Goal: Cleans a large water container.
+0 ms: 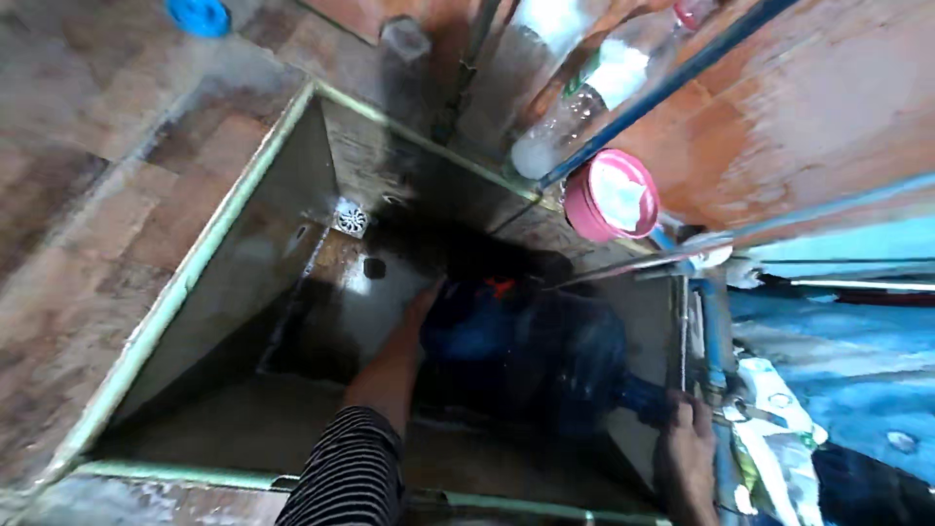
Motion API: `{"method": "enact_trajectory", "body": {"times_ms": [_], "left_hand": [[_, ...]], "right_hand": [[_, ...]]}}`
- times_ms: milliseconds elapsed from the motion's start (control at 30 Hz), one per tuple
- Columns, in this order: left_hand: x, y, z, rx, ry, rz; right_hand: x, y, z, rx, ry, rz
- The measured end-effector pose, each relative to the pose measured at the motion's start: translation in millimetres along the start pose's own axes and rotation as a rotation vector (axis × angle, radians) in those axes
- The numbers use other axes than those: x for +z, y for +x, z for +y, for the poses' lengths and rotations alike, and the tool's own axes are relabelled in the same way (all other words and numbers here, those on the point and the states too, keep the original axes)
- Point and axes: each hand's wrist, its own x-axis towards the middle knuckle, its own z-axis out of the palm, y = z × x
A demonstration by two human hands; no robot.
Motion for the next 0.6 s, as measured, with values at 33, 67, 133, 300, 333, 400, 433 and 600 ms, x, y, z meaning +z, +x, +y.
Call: {"method": "enact_trajectory", "body": {"times_ms": [33,67,133,300,333,400,433,600], "left_hand": [[-18,-11,11,0.009,0.051,0.017],[-35,-24,26,0.044,0.094,0.038],[-65,-56,57,0.153,0.154,0.089],[-99,-152,117,0.272,0.312,0.271],[-98,-179,125,0.323,0.342,0.295],[-88,-225,131,0.461,0.393,0.314],[-80,-246,131,0.543,0.434,0.302],[-12,-326,121,0.792,0.629,0.144]], "right_hand": [[5,-2,-9,0.028,0.020,0.000],[11,-2,-15,0.077,0.057,-0.008],[26,-1,-15,0.228,0.134,-0.061],[89,1,45,0.473,0.329,-0.379],[97,-4,48,0.550,0.388,-0.427],[103,-8,55,0.631,0.458,-0.517],[103,-8,58,0.641,0.480,-0.544],[55,-21,67,0.433,0.642,-0.535]]}}
